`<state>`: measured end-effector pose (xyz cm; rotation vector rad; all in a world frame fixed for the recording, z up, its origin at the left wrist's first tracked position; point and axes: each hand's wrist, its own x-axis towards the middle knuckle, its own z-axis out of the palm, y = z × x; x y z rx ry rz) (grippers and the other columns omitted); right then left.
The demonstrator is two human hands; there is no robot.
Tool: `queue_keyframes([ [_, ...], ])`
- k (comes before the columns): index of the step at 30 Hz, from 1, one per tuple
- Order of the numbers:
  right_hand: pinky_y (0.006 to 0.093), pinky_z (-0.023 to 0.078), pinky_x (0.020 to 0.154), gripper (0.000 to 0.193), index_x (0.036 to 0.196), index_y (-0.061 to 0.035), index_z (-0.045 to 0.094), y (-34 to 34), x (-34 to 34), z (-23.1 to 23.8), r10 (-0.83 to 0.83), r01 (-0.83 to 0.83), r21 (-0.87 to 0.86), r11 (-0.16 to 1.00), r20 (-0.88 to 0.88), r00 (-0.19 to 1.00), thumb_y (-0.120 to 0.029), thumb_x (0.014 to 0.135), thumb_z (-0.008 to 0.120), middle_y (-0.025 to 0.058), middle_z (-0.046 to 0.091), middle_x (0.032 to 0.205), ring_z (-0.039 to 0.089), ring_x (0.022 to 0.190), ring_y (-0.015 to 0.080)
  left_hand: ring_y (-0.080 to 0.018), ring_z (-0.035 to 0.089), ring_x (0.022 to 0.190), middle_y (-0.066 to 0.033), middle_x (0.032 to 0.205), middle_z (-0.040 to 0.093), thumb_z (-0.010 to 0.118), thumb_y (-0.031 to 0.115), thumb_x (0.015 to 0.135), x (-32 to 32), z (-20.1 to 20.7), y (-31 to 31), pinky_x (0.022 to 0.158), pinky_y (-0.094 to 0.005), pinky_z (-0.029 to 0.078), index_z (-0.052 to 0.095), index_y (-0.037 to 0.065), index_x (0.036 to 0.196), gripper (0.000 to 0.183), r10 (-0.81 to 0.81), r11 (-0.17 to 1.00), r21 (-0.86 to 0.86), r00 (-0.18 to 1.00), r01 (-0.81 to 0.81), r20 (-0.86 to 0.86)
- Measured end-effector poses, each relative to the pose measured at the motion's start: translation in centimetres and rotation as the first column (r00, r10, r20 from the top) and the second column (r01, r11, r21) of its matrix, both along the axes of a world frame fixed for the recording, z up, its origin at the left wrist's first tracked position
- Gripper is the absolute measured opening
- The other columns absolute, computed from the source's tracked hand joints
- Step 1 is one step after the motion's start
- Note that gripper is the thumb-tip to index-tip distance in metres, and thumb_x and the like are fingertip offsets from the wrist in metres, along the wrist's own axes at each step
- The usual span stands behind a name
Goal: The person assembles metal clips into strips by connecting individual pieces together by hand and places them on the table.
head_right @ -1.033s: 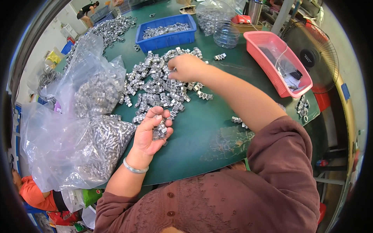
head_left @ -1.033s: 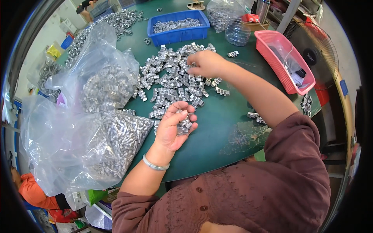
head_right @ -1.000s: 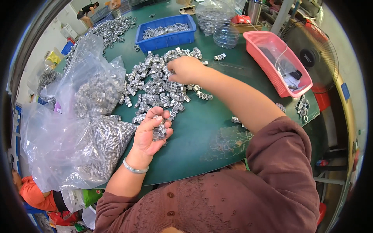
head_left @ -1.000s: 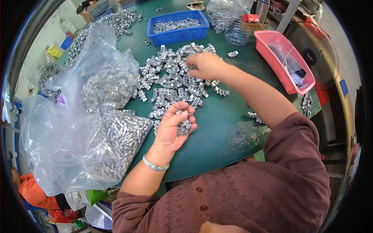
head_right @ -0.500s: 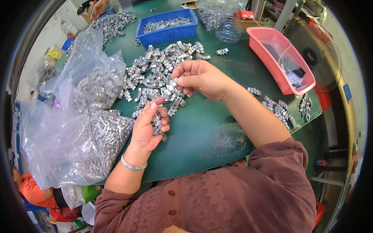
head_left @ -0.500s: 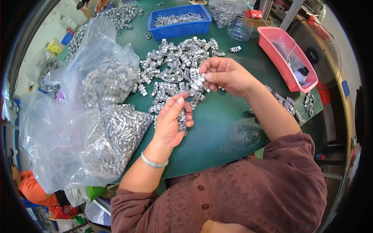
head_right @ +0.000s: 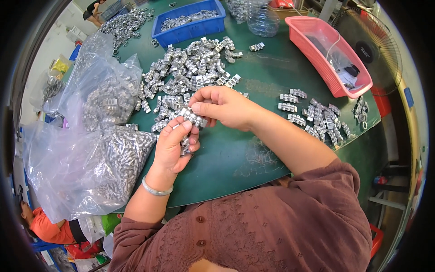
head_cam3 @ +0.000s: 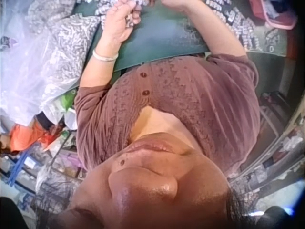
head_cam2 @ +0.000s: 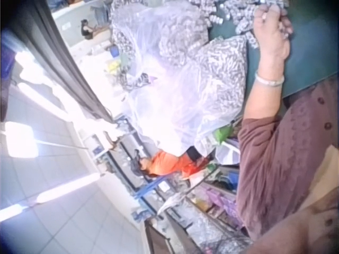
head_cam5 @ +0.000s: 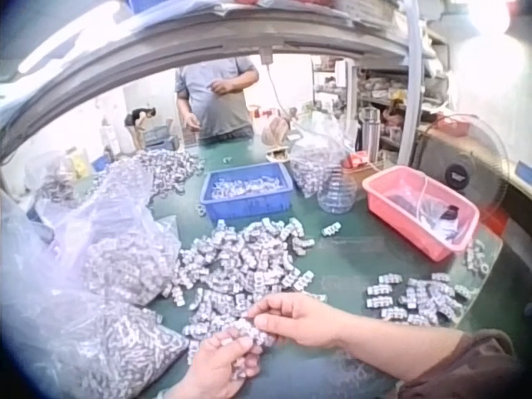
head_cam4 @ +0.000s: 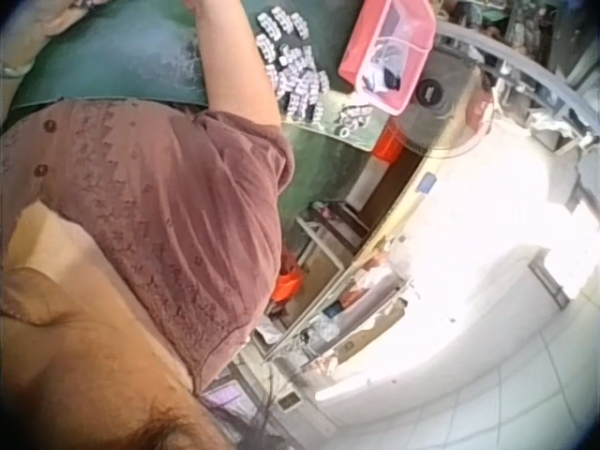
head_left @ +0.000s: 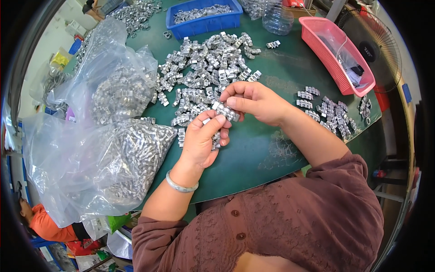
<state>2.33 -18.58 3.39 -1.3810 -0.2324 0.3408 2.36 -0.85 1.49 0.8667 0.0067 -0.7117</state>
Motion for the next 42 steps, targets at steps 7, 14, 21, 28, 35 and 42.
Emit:
queue_keyframes([
  [7,0.0220,0.044,0.060,0.014,0.093,-0.0008,0.054,-0.8,-0.3,-0.6,0.010,-0.008,0.104,0.995,-0.017,1.000,-0.006,0.080,0.054,0.0032,0.057,0.081,0.055,0.068,0.0095,-0.0100,0.048,0.055,-0.0045,0.071,0.055,0.050,0.013,0.083,0.0,0.0,-0.2,0.045,-0.0209,0.037,0.052,0.007,0.084,0.006,0.055,0.997,-0.060,0.998,-0.055,0.000],
  [14,0.0212,0.044,0.060,0.014,0.093,-0.0006,0.055,-0.8,-0.2,-0.6,-0.011,0.023,0.132,0.991,-0.093,0.996,-0.006,0.080,0.054,0.0030,0.057,0.080,0.054,0.065,0.0088,-0.0113,0.049,0.054,-0.0047,0.067,0.055,0.049,0.017,0.084,0.7,-0.4,0.3,0.045,-0.0236,0.038,0.054,0.006,0.084,0.012,0.077,0.995,-0.065,0.997,-0.078,-0.018],
  [21,0.0207,0.044,0.058,0.014,0.094,-0.0010,0.054,-0.9,-0.3,-0.7,-0.034,0.053,0.140,0.989,-0.136,0.990,-0.007,0.081,0.053,0.0026,0.058,0.079,0.055,0.064,0.0086,-0.0116,0.049,0.053,-0.0045,0.067,0.055,0.049,0.016,0.084,0.7,-0.5,0.3,0.046,-0.0236,0.039,0.054,0.006,0.084,0.011,0.069,0.996,-0.061,0.997,-0.070,-0.027],
  [28,0.0206,0.043,0.055,0.015,0.095,-0.0018,0.054,-1.0,-0.4,-0.4,-0.032,0.072,0.151,0.986,-0.251,0.967,-0.010,0.083,0.052,0.0039,0.059,0.073,0.056,0.060,0.0103,-0.0121,0.047,0.056,-0.0055,0.070,0.053,0.048,0.017,0.085,0.6,-0.5,0.4,0.047,-0.0228,0.037,0.051,0.005,0.086,0.013,0.077,0.994,-0.071,0.997,-0.078,-0.007],
  [35,0.0205,0.043,0.054,0.014,0.094,-0.0019,0.055,-1.2,-0.3,-0.6,-0.036,0.082,0.193,0.978,-0.228,0.973,-0.010,0.083,0.052,0.0043,0.058,0.073,0.056,0.061,0.0099,-0.0129,0.049,0.057,-0.0064,0.071,0.054,0.048,0.015,0.085,0.5,-0.5,0.4,0.047,-0.0233,0.038,0.051,0.005,0.086,0.010,0.078,0.994,-0.079,0.997,-0.077,0.011],
  [42,0.0212,0.044,0.055,0.013,0.092,-0.0030,0.057,-1.2,-0.3,-0.5,-0.074,0.112,0.195,0.974,-0.190,0.979,-0.010,0.082,0.053,0.0033,0.058,0.074,0.055,0.061,0.0095,-0.0133,0.049,0.056,-0.0065,0.071,0.055,0.048,0.014,0.085,0.5,-0.3,0.3,0.047,-0.0234,0.038,0.052,0.006,0.086,0.010,0.105,0.993,-0.057,0.994,-0.104,0.007],
])
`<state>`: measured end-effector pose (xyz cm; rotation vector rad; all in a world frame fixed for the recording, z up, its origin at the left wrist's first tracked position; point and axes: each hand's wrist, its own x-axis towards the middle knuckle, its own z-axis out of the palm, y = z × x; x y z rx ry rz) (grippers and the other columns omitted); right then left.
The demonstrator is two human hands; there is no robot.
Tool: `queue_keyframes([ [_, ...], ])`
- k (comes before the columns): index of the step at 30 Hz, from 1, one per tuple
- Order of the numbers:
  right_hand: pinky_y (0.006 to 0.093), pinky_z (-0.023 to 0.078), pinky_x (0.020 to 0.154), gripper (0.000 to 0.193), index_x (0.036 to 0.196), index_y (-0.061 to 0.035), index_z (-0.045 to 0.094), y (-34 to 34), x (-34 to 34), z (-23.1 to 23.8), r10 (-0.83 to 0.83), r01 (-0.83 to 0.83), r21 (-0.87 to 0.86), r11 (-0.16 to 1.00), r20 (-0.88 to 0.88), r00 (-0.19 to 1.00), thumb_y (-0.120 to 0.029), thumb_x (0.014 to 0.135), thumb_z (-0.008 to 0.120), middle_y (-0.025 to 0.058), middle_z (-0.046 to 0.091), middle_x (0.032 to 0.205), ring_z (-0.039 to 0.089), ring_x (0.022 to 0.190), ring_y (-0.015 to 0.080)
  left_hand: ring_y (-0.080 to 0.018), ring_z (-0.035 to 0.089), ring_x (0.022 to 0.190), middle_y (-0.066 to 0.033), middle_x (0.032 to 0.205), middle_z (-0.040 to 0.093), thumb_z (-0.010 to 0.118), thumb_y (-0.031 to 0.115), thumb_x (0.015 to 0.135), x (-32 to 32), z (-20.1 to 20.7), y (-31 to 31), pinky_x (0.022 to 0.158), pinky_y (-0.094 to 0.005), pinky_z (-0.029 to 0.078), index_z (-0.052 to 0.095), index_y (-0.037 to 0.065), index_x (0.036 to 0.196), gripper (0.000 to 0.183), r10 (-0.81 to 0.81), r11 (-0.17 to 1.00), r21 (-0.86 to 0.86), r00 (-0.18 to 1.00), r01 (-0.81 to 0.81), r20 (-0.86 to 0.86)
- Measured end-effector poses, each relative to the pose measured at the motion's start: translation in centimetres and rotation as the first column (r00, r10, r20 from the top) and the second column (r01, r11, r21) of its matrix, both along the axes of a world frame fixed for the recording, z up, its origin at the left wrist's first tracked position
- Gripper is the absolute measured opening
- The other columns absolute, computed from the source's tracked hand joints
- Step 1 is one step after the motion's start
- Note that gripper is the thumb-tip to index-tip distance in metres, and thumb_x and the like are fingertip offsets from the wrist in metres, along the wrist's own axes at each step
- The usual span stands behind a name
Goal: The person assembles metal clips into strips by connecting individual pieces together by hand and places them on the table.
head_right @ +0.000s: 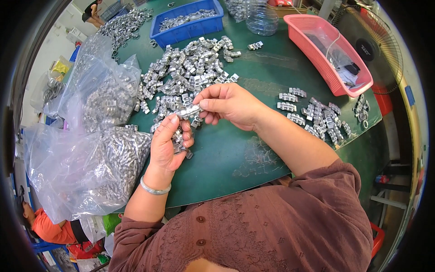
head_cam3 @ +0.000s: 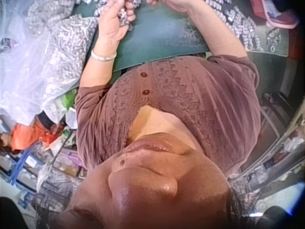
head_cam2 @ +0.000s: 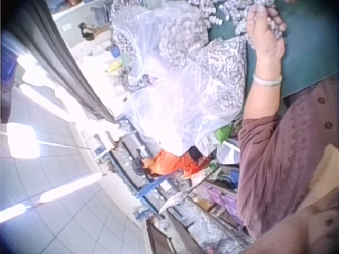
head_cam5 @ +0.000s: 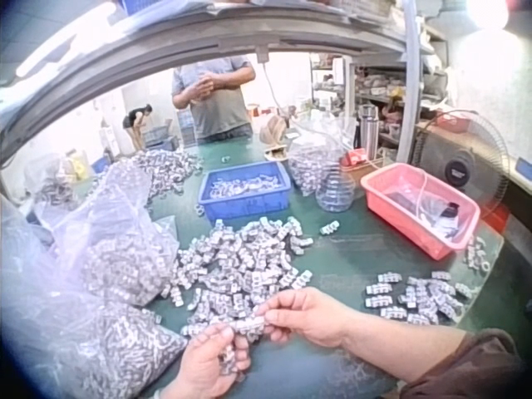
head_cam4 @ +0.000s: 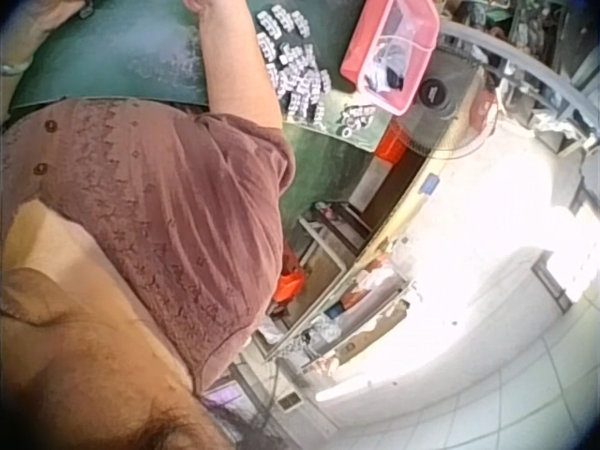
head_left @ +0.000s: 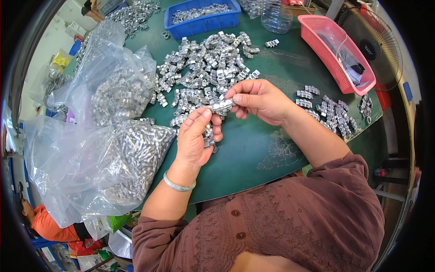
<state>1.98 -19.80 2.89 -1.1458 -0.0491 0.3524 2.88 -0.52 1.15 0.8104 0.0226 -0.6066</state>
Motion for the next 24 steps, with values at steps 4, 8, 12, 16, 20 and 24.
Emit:
queue_keyframes([
  [4,0.0204,0.044,0.057,0.014,0.094,-0.0018,0.057,0.0,-0.1,0.1,0.014,-0.013,-0.010,1.000,0.017,1.000,-0.009,0.083,0.052,0.0034,0.058,0.075,0.056,0.064,0.0095,-0.0130,0.050,0.057,-0.0060,0.070,0.056,0.053,0.013,0.083,0.1,-0.2,0.0,0.047,-0.0241,0.039,0.055,0.006,0.088,0.009,-0.008,0.999,-0.043,1.000,0.008,-0.003],
  [8,0.0207,0.044,0.058,0.014,0.094,-0.0020,0.057,0.1,-0.1,0.1,0.016,-0.015,-0.025,1.000,0.040,0.999,-0.009,0.082,0.053,0.0026,0.058,0.076,0.056,0.065,0.0092,-0.0126,0.049,0.056,-0.0054,0.071,0.055,0.049,0.018,0.085,0.0,-0.1,-0.2,0.047,-0.0231,0.038,0.053,0.006,0.086,0.012,0.010,0.999,0.032,1.000,-0.010,-0.004],
  [12,0.0210,0.044,0.059,0.014,0.094,-0.0022,0.057,0.2,-0.1,0.2,0.015,-0.011,-0.058,0.998,0.062,0.998,-0.009,0.082,0.053,0.0023,0.058,0.076,0.056,0.065,0.0090,-0.0121,0.049,0.057,-0.0051,0.072,0.055,0.049,0.017,0.085,0.0,-0.1,-0.1,0.047,-0.0227,0.038,0.053,0.006,0.087,0.012,0.006,0.999,0.034,1.000,-0.006,0.007],
  [16,0.0212,0.044,0.060,0.015,0.095,-0.0021,0.056,0.1,-0.1,0.0,0.014,-0.009,-0.063,0.998,0.089,0.996,-0.007,0.081,0.054,0.0020,0.058,0.078,0.054,0.067,0.0085,-0.0117,0.049,0.059,-0.0049,0.075,0.055,0.049,0.016,0.085,0.1,-0.2,-0.1,0.048,-0.0223,0.038,0.053,0.005,0.094,0.015,-0.010,0.999,0.037,0.999,0.008,0.047],
  [20,0.0223,0.045,0.067,0.020,0.096,-0.0012,0.055,0.6,-0.1,0.1,-0.049,0.076,-0.117,0.990,0.219,0.974,0.000,0.076,0.056,0.0028,0.056,0.085,0.053,0.073,0.0084,-0.0116,0.049,0.062,-0.0052,0.082,0.055,0.049,0.013,0.084,0.0,0.1,-0.3,0.050,-0.0225,0.039,0.051,0.005,0.105,0.023,0.028,0.999,0.029,0.995,-0.031,0.099],
  [24,0.0230,0.044,0.070,0.024,0.096,0.0000,0.054,1.0,-0.4,-0.4,-0.080,0.183,-0.180,0.966,0.464,0.882,0.004,0.072,0.058,0.0035,0.055,0.088,0.052,0.078,0.0091,-0.0116,0.049,0.064,-0.0044,0.086,0.055,0.050,0.011,0.084,-0.1,0.2,-0.4,0.051,-0.0227,0.039,0.048,0.006,0.112,0.029,0.056,0.998,0.004,0.992,-0.057,0.109],
])
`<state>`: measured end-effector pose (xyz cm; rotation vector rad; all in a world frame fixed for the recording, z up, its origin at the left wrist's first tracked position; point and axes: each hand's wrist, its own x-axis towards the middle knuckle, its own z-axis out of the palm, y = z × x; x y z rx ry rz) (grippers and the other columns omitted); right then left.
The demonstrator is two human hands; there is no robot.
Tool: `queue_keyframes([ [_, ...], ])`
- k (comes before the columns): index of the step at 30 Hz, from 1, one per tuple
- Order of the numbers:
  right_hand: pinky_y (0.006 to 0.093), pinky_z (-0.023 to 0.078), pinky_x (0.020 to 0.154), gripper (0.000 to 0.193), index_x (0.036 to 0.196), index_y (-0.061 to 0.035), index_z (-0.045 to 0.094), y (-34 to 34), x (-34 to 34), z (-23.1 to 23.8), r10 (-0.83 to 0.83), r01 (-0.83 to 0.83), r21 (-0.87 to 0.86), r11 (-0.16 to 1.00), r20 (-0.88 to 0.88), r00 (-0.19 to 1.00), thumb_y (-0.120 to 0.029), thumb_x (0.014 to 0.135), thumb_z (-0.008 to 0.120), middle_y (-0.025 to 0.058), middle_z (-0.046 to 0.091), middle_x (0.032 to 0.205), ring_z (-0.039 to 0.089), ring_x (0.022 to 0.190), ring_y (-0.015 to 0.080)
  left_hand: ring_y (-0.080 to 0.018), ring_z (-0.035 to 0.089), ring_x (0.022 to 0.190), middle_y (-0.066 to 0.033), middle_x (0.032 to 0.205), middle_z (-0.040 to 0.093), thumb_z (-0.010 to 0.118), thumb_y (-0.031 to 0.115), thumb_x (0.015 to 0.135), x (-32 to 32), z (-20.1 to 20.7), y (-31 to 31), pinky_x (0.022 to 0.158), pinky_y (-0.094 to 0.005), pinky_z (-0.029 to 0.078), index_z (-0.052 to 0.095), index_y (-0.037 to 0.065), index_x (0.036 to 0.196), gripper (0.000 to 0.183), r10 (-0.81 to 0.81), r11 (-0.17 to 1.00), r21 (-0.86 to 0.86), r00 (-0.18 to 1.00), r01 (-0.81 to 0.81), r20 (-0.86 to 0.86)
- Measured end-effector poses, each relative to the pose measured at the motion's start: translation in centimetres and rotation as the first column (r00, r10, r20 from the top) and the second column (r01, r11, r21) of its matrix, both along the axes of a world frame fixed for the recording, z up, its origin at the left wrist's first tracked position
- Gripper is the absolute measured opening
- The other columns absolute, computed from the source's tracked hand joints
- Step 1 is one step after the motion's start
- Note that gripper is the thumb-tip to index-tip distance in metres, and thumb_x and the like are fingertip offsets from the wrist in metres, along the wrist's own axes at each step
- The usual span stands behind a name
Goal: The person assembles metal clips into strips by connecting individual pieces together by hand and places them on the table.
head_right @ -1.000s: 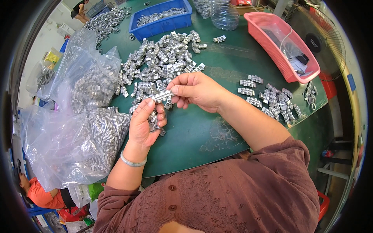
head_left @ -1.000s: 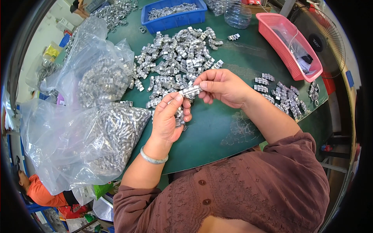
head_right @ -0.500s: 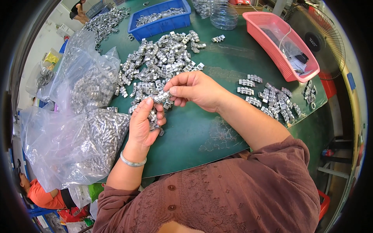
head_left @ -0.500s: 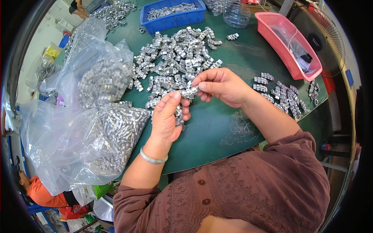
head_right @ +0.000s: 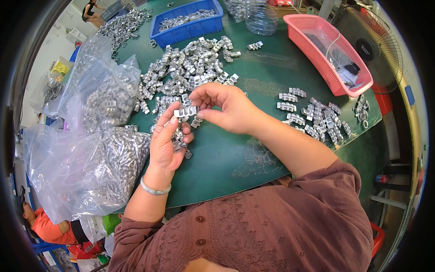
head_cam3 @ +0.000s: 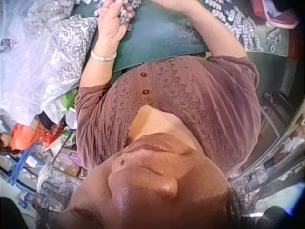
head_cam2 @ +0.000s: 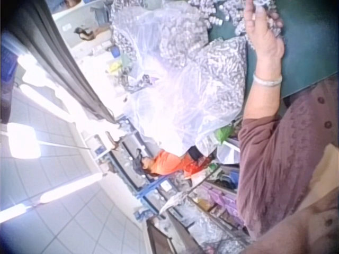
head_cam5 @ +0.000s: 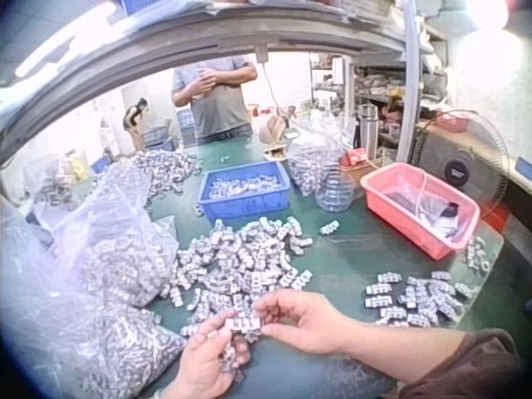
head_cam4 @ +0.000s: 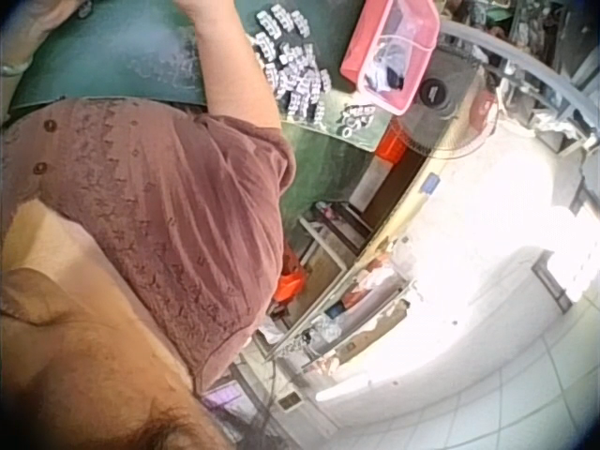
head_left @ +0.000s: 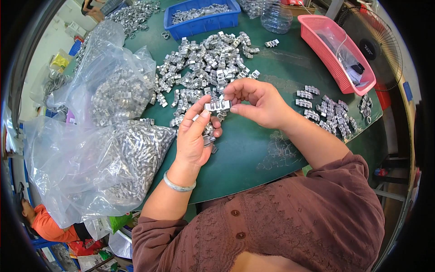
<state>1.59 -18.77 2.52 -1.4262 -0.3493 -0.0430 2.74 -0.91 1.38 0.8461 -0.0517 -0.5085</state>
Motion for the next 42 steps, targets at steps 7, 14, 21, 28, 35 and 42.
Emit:
queue_keyframes([
  [7,0.0236,0.045,0.068,0.030,0.097,-0.0014,0.053,0.2,-0.1,0.2,-0.064,0.134,-0.216,0.967,0.305,0.950,0.007,0.069,0.058,0.0048,0.056,0.084,0.054,0.074,0.0111,-0.0112,0.049,0.069,-0.0039,0.090,0.053,0.049,0.008,0.084,0.2,-0.3,0.2,0.053,-0.0236,0.041,0.047,0.005,0.114,0.031,-0.008,0.998,-0.054,1.000,0.009,0.020],
  [14,0.0245,0.045,0.068,0.027,0.096,-0.0015,0.055,-0.9,0.7,0.1,-0.211,0.312,-0.310,0.898,0.319,0.924,0.007,0.071,0.055,0.0067,0.057,0.085,0.055,0.076,0.0124,-0.0119,0.049,0.068,-0.0038,0.090,0.054,0.047,0.011,0.085,0.4,-0.6,0.3,0.054,-0.0259,0.041,0.050,0.006,0.109,0.025,-0.011,0.996,-0.089,1.000,0.009,-0.024],
  [21,0.0343,0.043,0.067,0.019,0.088,-0.0023,0.056,-1.7,1.6,-1.5,-0.202,0.496,-0.687,0.531,0.465,0.862,-0.003,0.069,0.058,0.0109,0.053,0.083,0.052,0.076,0.0278,-0.0199,0.055,0.082,-0.0060,0.089,0.055,0.045,0.020,0.086,0.7,-0.6,0.6,0.062,-0.0313,0.048,0.051,0.007,0.097,0.019,-0.028,0.989,-0.145,0.984,0.003,-0.176],
  [28,0.0354,0.042,0.068,0.017,0.084,-0.0025,0.056,-1.4,1.6,-2.0,-0.166,0.520,-0.820,0.241,0.493,0.854,-0.007,0.068,0.061,0.0106,0.053,0.080,0.051,0.078,0.0283,-0.0252,0.056,0.087,-0.0058,0.082,0.055,0.047,0.016,0.084,0.6,-0.3,0.7,0.073,-0.0386,0.049,0.049,0.009,0.101,0.019,-0.065,0.987,-0.158,0.983,0.038,-0.171],
  [35,0.0256,0.043,0.064,0.010,0.086,0.0012,0.053,-2.2,1.6,-0.9,-0.142,0.061,-0.468,0.882,-0.139,0.980,-0.006,0.079,0.052,0.0052,0.058,0.078,0.056,0.071,0.0146,-0.0192,0.056,0.077,-0.0040,0.077,0.055,0.052,0.013,0.082,0.5,-0.5,0.4,0.072,-0.0379,0.049,0.048,0.008,0.102,0.021,-0.050,0.997,-0.056,0.992,0.043,-0.117],
  [42,0.0231,0.043,0.061,0.010,0.090,-0.0008,0.052,-1.5,0.6,1.0,0.156,-0.208,-0.136,0.969,-0.319,0.935,-0.007,0.082,0.050,0.0038,0.058,0.077,0.054,0.067,0.0096,-0.0141,0.054,0.068,-0.0009,0.072,0.052,0.052,0.020,0.083,0.2,-0.1,0.2,0.059,-0.0273,0.048,0.049,0.010,0.096,0.017,-0.063,0.994,0.086,0.993,0.072,-0.102],
])
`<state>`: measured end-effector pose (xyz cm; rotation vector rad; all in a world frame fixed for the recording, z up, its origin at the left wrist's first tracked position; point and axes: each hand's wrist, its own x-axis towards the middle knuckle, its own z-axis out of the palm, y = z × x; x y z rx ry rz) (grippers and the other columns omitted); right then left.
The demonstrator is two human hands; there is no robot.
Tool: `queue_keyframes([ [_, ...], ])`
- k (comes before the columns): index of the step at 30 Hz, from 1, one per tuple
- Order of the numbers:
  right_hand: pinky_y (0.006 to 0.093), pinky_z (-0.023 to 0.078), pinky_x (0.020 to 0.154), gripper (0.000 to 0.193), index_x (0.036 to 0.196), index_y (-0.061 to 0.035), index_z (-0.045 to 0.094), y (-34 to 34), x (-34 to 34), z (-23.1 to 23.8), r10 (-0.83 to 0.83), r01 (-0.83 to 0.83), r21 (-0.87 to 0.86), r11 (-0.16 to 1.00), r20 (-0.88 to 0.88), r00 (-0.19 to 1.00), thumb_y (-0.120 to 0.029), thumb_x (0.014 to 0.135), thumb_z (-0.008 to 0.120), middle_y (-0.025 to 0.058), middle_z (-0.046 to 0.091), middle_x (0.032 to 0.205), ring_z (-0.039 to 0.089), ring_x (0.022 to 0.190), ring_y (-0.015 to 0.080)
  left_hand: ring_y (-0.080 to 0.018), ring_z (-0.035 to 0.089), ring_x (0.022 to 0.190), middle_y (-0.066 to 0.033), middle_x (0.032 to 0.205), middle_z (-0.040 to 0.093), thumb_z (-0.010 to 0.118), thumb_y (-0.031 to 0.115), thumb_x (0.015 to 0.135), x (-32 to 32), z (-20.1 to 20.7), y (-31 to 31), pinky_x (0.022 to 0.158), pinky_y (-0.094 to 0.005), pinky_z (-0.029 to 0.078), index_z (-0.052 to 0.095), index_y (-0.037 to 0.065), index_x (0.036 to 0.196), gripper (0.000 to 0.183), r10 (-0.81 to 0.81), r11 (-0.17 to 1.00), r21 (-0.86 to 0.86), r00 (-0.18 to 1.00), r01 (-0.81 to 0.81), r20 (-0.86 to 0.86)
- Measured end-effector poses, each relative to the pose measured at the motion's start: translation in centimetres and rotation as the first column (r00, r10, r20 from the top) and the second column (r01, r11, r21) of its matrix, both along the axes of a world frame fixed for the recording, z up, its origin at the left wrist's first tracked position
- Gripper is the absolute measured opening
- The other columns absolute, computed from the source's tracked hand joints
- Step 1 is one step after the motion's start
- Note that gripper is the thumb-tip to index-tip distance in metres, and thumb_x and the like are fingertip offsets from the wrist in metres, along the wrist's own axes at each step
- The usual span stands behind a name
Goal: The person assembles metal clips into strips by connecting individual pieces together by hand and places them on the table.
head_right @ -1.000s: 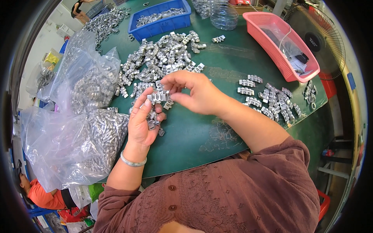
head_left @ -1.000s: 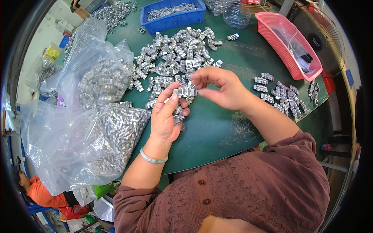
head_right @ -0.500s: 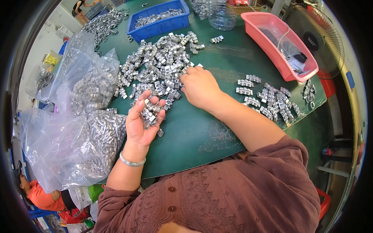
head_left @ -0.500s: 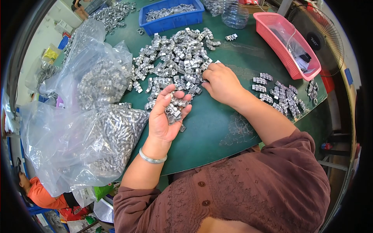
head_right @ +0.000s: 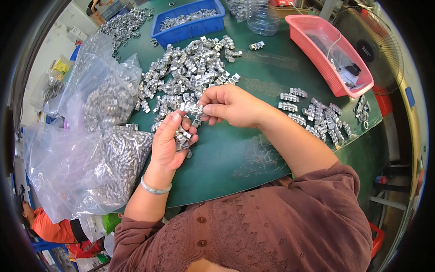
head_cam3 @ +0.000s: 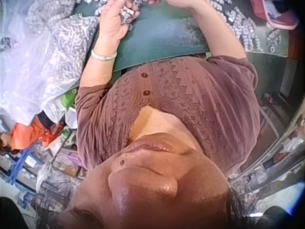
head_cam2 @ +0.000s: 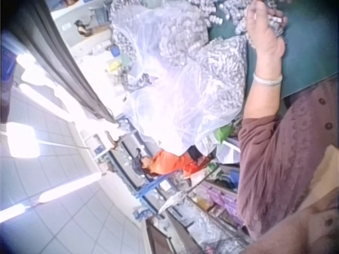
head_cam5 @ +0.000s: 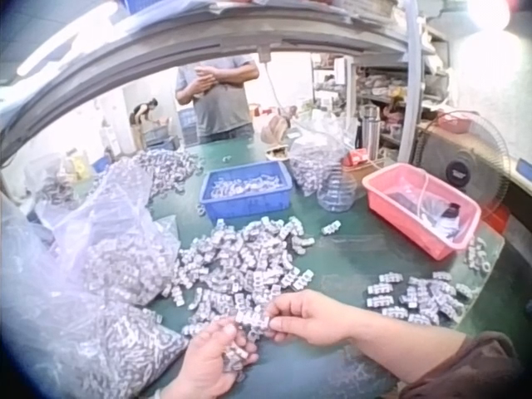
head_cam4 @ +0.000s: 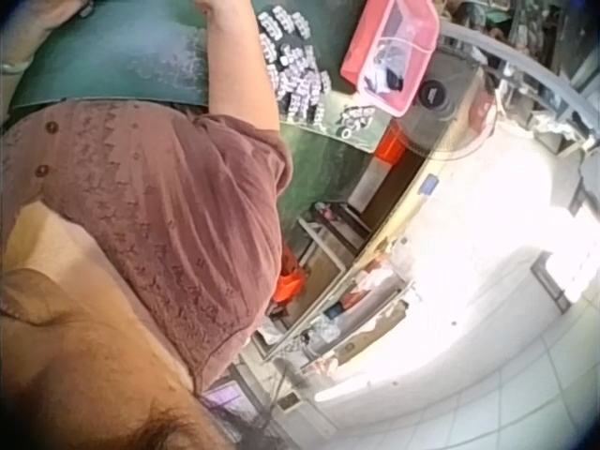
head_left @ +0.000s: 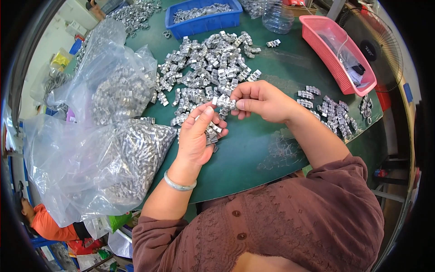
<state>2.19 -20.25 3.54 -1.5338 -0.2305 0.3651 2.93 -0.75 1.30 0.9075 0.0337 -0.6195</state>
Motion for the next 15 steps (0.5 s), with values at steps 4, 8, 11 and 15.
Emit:
queue_keyframes([
  [4,0.0222,0.044,0.064,0.010,0.089,0.0001,0.053,0.6,-0.4,0.1,0.002,-0.003,0.014,1.000,0.003,1.000,-0.007,0.082,0.051,0.0035,0.058,0.078,0.055,0.070,0.0095,-0.0141,0.055,0.065,-0.0017,0.070,0.052,0.055,0.018,0.082,-0.1,-0.4,0.0,0.054,-0.0265,0.047,0.051,0.008,0.090,0.013,0.009,1.000,-0.008,1.000,-0.009,0.026],
  [8,0.0221,0.044,0.062,0.009,0.086,-0.0001,0.053,1.5,-0.6,-0.8,0.006,-0.014,0.114,0.993,0.065,0.998,-0.005,0.079,0.055,0.0033,0.058,0.077,0.055,0.068,0.0089,-0.0139,0.055,0.063,-0.0027,0.070,0.054,0.057,0.013,0.081,-0.4,-0.5,-0.3,0.052,-0.0261,0.047,0.052,0.007,0.088,0.011,-0.005,1.000,0.002,0.996,0.004,0.090],
  [11,0.0219,0.044,0.062,0.007,0.082,0.0000,0.054,1.4,-0.7,-0.4,0.056,-0.064,0.096,0.993,0.086,0.995,-0.006,0.078,0.057,0.0026,0.058,0.075,0.054,0.067,0.0083,-0.0122,0.054,0.061,-0.0027,0.072,0.054,0.055,0.013,0.082,-0.5,-0.3,-0.3,0.050,-0.0246,0.045,0.052,0.006,0.088,0.010,-0.018,0.999,-0.030,0.998,0.019,0.054],
  [15,0.0207,0.042,0.060,0.013,0.084,-0.0023,0.055,1.0,-0.3,0.0,-0.048,0.048,0.063,0.997,-0.003,0.999,-0.015,0.082,0.054,0.0006,0.056,0.076,0.051,0.066,0.0064,-0.0131,0.049,0.057,-0.0052,0.075,0.054,0.050,0.015,0.084,-0.2,-0.1,0.0,0.048,-0.0253,0.040,0.051,0.008,0.093,0.012,-0.160,0.985,-0.065,0.987,0.160,0.010],
])
